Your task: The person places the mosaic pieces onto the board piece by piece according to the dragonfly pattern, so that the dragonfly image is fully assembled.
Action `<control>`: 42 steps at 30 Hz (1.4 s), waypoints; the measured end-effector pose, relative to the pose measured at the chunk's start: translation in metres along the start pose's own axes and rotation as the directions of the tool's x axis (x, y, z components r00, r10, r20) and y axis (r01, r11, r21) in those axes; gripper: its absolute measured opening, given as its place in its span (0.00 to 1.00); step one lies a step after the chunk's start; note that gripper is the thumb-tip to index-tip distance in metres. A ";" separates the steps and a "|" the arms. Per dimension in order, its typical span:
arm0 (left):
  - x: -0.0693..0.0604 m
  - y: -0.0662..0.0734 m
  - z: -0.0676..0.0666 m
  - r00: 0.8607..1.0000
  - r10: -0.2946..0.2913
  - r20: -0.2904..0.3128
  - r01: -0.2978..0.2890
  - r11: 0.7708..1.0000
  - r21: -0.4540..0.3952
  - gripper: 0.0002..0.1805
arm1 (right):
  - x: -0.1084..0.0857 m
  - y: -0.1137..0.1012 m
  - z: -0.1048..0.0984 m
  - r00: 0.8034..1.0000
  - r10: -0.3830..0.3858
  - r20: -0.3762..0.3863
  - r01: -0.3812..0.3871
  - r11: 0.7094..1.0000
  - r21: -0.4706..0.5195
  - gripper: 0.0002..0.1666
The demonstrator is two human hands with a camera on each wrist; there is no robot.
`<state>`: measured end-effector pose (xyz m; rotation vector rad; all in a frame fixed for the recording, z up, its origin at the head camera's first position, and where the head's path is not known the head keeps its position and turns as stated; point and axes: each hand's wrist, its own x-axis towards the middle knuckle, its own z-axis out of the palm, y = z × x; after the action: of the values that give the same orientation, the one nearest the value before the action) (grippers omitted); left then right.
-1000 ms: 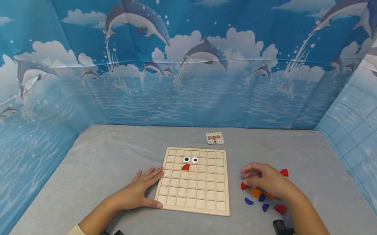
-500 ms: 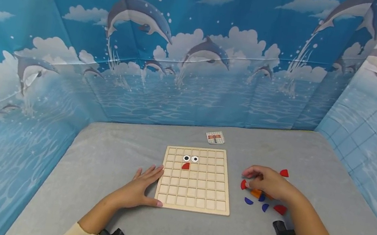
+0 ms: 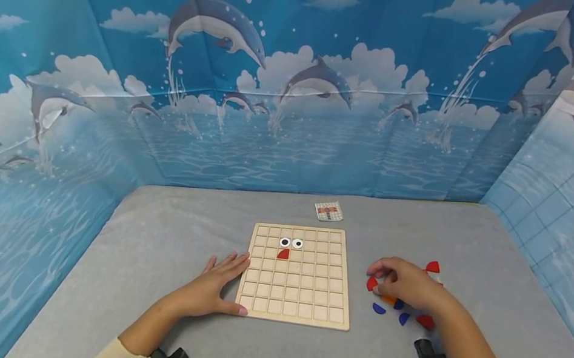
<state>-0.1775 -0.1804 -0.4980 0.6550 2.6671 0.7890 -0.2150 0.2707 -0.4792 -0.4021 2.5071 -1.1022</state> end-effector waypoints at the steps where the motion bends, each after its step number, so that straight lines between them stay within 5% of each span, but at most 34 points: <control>1: 0.000 0.000 0.000 1.000 0.001 0.001 -0.001 1.000 0.002 0.60 | 0.000 0.000 0.000 1.000 -0.004 -0.001 0.004 1.000 -0.009 0.20; 10: 0.001 -0.002 0.001 1.000 0.004 -0.001 -0.004 1.000 0.011 0.60 | 0.000 -0.001 0.003 0.999 -0.022 -0.025 0.020 0.997 -0.079 0.17; 25: 0.003 -0.003 0.003 1.000 -0.014 -0.007 0.015 1.000 0.020 0.61 | -0.001 -0.004 0.004 0.998 -0.011 -0.066 0.006 0.998 -0.063 0.14; 42: 0.002 -0.004 0.002 1.000 -0.011 -0.005 0.011 1.000 0.004 0.61 | -0.001 -0.014 -0.002 0.992 0.056 -0.113 -0.035 0.983 0.183 0.18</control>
<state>-0.1794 -0.1812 -0.5021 0.6398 2.6751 0.7840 -0.2133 0.2629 -0.4671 -0.2337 2.4745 -1.3571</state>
